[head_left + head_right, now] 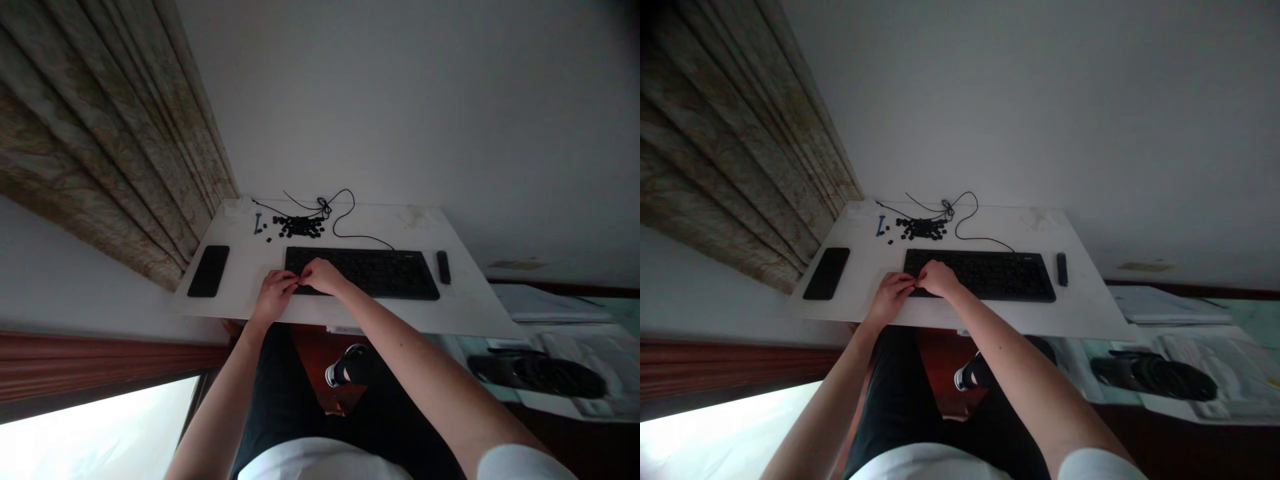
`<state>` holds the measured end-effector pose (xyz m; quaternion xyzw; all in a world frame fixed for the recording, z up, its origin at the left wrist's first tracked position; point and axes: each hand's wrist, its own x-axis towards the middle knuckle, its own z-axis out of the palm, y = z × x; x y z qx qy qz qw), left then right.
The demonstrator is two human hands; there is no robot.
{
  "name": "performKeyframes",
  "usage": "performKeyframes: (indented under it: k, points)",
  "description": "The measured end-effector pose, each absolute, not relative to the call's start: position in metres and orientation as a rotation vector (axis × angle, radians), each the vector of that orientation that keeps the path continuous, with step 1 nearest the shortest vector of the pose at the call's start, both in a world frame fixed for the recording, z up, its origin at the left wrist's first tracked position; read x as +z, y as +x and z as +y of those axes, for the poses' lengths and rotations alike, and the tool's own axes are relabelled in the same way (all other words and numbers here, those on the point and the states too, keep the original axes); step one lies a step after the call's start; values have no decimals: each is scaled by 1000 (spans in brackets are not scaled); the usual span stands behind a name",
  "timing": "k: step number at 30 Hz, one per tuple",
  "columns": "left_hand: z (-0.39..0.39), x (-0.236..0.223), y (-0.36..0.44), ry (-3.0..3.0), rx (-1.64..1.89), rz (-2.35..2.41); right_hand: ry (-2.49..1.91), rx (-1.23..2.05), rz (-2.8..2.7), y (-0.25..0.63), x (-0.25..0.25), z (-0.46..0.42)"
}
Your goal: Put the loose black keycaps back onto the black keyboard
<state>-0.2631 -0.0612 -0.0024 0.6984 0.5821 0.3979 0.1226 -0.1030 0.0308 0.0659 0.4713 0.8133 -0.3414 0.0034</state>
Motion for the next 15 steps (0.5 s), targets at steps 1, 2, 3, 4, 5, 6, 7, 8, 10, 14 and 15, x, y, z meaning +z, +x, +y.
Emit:
performKeyframes:
  k: [1,2,3,4,5,6,7,8,10,14,15]
  points:
    - [-61,-2,-263,2029,1159,1696,1486,-1070,2541,-104,67,31]
    - [-61,-2,-263,2018,1155,1692,1503,-1067,2528,-105,67,31]
    - [-61,-1,-263,2002,1155,1688,1523,-1062,2511,-106,68,31]
    - [-61,-1,-263,1980,1161,1686,1542,-1056,2491,-107,70,31]
    - [-61,0,-264,1950,1174,1688,1557,-1051,2470,-108,71,32]
    - [-61,0,-264,1917,1191,1693,1570,-1045,2452,-109,72,32]
    - [-60,1,-264,1878,1210,1704,1580,-1037,2436,-109,73,32]
    - [-60,1,-264,1838,1227,1721,1590,-1026,2423,-110,74,33]
    - [-58,1,-263,1767,1240,1768,1602,-1001,2404,-111,76,33]
    - [-52,-2,-262,1705,1193,1808,1610,-957,2385,-113,79,34]
    - [-51,-3,-262,1698,1184,1805,1610,-949,2380,-113,79,34]
